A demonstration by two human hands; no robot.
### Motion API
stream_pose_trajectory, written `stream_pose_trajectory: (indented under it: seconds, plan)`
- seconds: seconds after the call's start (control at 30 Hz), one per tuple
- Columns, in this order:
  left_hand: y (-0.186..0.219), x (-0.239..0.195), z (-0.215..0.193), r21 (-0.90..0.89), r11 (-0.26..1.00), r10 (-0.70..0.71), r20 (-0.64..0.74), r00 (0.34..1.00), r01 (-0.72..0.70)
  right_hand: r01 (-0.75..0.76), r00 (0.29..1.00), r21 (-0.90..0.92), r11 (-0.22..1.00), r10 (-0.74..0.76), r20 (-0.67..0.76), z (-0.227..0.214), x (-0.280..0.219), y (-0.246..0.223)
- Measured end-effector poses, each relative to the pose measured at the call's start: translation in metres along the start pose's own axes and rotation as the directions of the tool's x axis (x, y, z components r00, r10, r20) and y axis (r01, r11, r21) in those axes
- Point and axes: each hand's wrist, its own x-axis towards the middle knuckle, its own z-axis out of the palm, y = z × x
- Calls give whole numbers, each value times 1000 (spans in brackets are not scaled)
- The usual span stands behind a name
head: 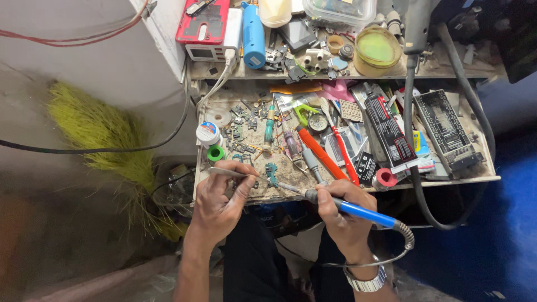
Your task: The person uses a soldering iron and tweezers to work on a small electronic component on a cluttered workbench. They repeatedly apply heat to the component while holding it steady, occasionally adjusting its position. The workspace contains various tools and electronic parts.
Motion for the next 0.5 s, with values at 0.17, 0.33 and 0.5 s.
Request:
stream_pose_trajectory:
  seconds: [0.17,0.33,0.5]
  plan:
    - [-1,-1,1,-4,1000,-15,3,1000,15,4,1000,-16,1000,-4,2,3,2,-3]
    - [-1,0,1,16,1000,7,7,1000,-7,24,1000,-60,998,-25,-1,2,3,-3]
    - [0,3,-1,14,1000,-18,15,1000,18,23,1000,-37,999,-23,-9,2,3,0]
